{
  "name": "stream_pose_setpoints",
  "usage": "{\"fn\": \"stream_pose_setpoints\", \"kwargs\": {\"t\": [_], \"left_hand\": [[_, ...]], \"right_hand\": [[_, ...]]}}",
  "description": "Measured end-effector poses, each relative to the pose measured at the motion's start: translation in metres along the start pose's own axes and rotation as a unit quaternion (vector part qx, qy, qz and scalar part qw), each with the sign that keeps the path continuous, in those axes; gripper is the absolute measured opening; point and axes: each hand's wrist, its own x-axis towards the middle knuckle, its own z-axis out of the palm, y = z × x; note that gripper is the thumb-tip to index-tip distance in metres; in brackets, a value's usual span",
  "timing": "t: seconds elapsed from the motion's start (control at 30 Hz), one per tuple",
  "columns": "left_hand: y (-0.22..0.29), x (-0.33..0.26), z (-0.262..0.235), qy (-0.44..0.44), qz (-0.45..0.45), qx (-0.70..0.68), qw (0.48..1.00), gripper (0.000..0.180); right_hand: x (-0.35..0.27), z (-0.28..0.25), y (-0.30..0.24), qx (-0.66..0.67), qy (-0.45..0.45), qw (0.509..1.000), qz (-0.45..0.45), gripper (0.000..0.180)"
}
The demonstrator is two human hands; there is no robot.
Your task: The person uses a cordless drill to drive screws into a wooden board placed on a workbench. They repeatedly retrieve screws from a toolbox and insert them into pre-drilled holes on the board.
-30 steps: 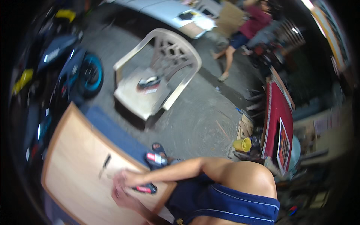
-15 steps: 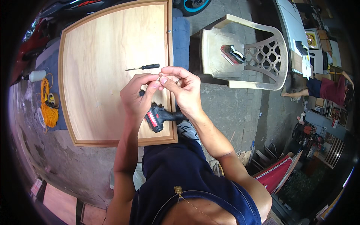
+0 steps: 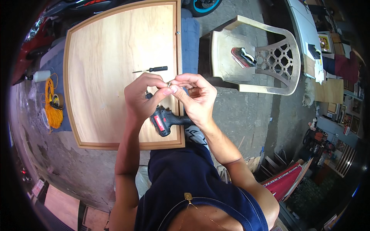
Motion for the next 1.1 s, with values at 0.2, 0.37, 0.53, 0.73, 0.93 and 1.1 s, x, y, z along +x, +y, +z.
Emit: {"fn": "stream_pose_setpoints", "kwargs": {"t": [0.2, 0.37, 0.53, 0.73, 0.93, 1.1], "left_hand": [[0.002, 0.003, -0.003, -0.04, -0.028, -0.048, 0.998, 0.015], [-0.007, -0.004, 0.0, -0.026, -0.033, -0.092, 0.995, 0.014], [-0.015, -0.011, 0.008, 0.017, -0.076, -0.097, 0.992, 0.013], [-0.026, -0.023, 0.01, 0.022, -0.16, -0.074, 0.984, 0.013], [-0.032, -0.007, 0.014, 0.019, -0.318, -0.069, 0.945, 0.016], [-0.1, 0.031, 0.013, -0.013, -0.274, -0.083, 0.958, 0.018]], "right_hand": [[0.006, -0.006, -0.002, -0.084, -0.035, 0.993, -0.073, 0.023], [0.001, -0.007, 0.002, -0.052, -0.023, 0.998, -0.035, 0.028], [-0.005, -0.002, 0.007, -0.018, 0.007, 0.999, 0.027, 0.034], [-0.007, -0.008, 0.035, -0.057, 0.02, 0.997, 0.05, 0.032], [0.0, -0.012, 0.053, -0.09, 0.027, 0.992, 0.082, 0.033], [-0.011, -0.021, 0.065, -0.212, -0.007, 0.965, 0.155, 0.028]]}}
